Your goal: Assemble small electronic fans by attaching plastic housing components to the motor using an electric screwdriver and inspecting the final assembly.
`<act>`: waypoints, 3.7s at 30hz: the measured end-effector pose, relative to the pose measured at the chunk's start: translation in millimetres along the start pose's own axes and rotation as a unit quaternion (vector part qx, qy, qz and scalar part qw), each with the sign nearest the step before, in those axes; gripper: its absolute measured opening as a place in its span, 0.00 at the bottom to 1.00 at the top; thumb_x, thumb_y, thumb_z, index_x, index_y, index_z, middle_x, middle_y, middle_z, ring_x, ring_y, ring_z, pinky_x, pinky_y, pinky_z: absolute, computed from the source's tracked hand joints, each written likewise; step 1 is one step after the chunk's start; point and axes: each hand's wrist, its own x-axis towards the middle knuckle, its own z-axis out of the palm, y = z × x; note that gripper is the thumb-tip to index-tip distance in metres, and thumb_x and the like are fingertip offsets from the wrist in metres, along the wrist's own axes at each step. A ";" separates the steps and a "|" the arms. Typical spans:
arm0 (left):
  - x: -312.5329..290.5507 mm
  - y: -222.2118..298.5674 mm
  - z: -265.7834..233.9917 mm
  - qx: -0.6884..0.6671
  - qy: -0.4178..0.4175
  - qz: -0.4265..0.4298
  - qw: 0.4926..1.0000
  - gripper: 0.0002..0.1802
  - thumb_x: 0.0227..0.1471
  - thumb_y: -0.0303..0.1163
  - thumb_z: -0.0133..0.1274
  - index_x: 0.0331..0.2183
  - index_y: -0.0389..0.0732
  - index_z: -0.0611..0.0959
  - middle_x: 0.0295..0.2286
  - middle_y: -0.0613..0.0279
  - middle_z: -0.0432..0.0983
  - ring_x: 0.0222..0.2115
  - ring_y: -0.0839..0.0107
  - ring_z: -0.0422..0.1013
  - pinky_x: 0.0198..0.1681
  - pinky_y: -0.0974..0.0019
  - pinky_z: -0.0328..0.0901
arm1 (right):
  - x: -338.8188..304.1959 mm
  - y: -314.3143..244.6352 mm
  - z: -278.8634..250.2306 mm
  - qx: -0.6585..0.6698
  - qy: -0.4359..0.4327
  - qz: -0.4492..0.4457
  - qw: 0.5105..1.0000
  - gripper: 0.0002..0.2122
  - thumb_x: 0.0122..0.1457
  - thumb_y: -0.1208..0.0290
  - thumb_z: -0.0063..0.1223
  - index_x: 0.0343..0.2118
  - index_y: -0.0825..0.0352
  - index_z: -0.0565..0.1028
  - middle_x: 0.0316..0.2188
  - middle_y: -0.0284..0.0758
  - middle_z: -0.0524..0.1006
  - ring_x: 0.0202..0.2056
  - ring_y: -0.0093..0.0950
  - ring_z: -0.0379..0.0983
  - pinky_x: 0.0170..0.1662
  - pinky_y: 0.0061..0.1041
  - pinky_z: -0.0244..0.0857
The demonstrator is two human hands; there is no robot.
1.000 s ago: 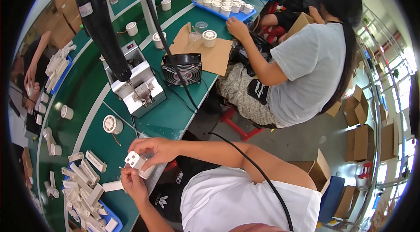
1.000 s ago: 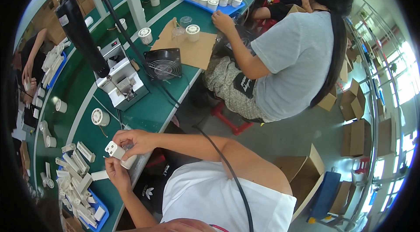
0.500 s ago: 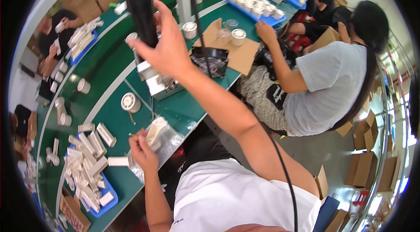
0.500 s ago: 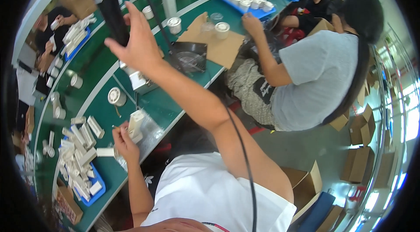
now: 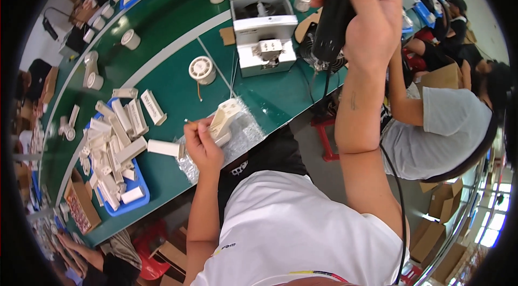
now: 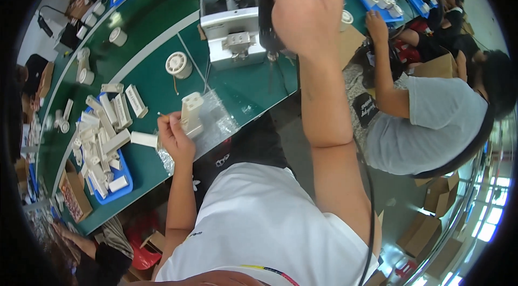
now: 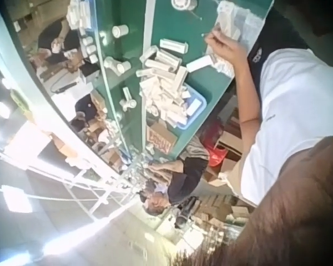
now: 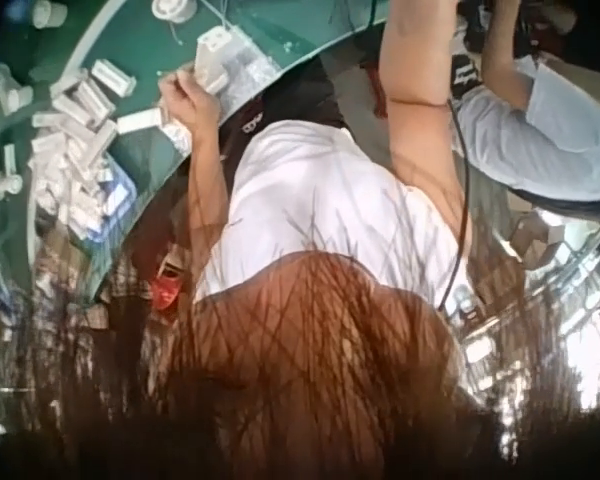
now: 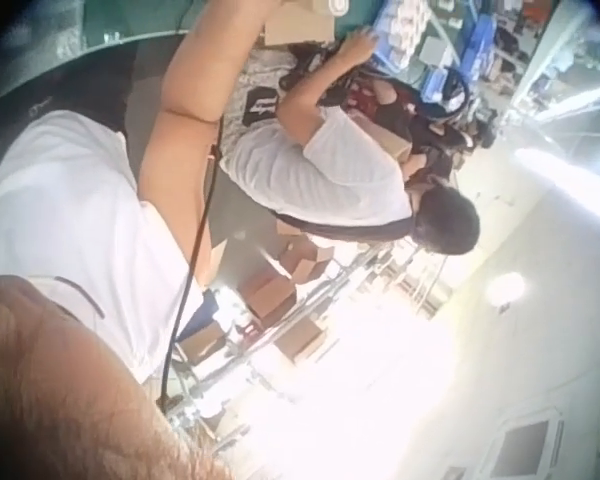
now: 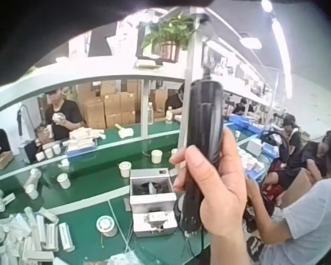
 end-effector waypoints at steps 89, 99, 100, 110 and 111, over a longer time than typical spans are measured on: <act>-5.7 -5.7 0.2 -0.012 0.033 0.058 0.998 0.09 0.67 0.29 0.35 0.35 0.35 0.67 0.30 0.54 0.80 0.26 0.67 0.75 0.31 0.70 0.69 | -15.7 57.1 28.5 0.258 -0.119 0.022 0.959 0.31 0.58 0.40 0.41 0.42 0.72 0.65 0.34 0.42 0.68 0.26 0.26 0.64 0.29 0.25 0.60; -4.8 -8.4 -3.8 -0.002 0.023 0.036 0.999 0.07 0.64 0.26 0.36 0.33 0.35 0.66 0.29 0.53 0.79 0.19 0.70 0.68 0.25 0.67 0.63 | -46.9 67.1 50.8 0.258 -0.099 0.022 0.961 0.37 0.49 0.36 0.52 0.42 0.73 0.65 0.34 0.38 0.67 0.27 0.26 0.64 0.29 0.26 0.60; -5.0 -9.7 -4.1 -0.003 0.023 0.046 0.999 0.07 0.64 0.26 0.37 0.33 0.36 0.66 0.29 0.53 0.79 0.19 0.70 0.68 0.25 0.67 0.63 | -48.6 67.6 50.9 0.266 -0.106 0.031 0.958 0.37 0.48 0.36 0.54 0.42 0.74 0.65 0.34 0.38 0.67 0.27 0.26 0.64 0.30 0.26 0.60; -1.4 -8.6 1.2 -0.013 0.020 0.054 0.998 0.06 0.64 0.26 0.37 0.33 0.35 0.66 0.28 0.51 0.78 0.21 0.67 0.69 0.27 0.65 0.65 | -67.2 80.8 53.3 0.328 -0.164 0.078 0.927 0.41 0.47 0.30 0.54 0.40 0.74 0.65 0.32 0.36 0.68 0.26 0.27 0.66 0.31 0.26 0.62; -0.7 -7.9 3.4 -0.019 0.008 0.060 0.998 0.06 0.64 0.26 0.37 0.33 0.35 0.66 0.28 0.51 0.78 0.21 0.67 0.69 0.27 0.65 0.65 | -70.3 80.6 54.0 0.326 -0.166 0.073 0.928 0.42 0.48 0.28 0.51 0.40 0.74 0.65 0.31 0.36 0.69 0.26 0.27 0.66 0.32 0.26 0.63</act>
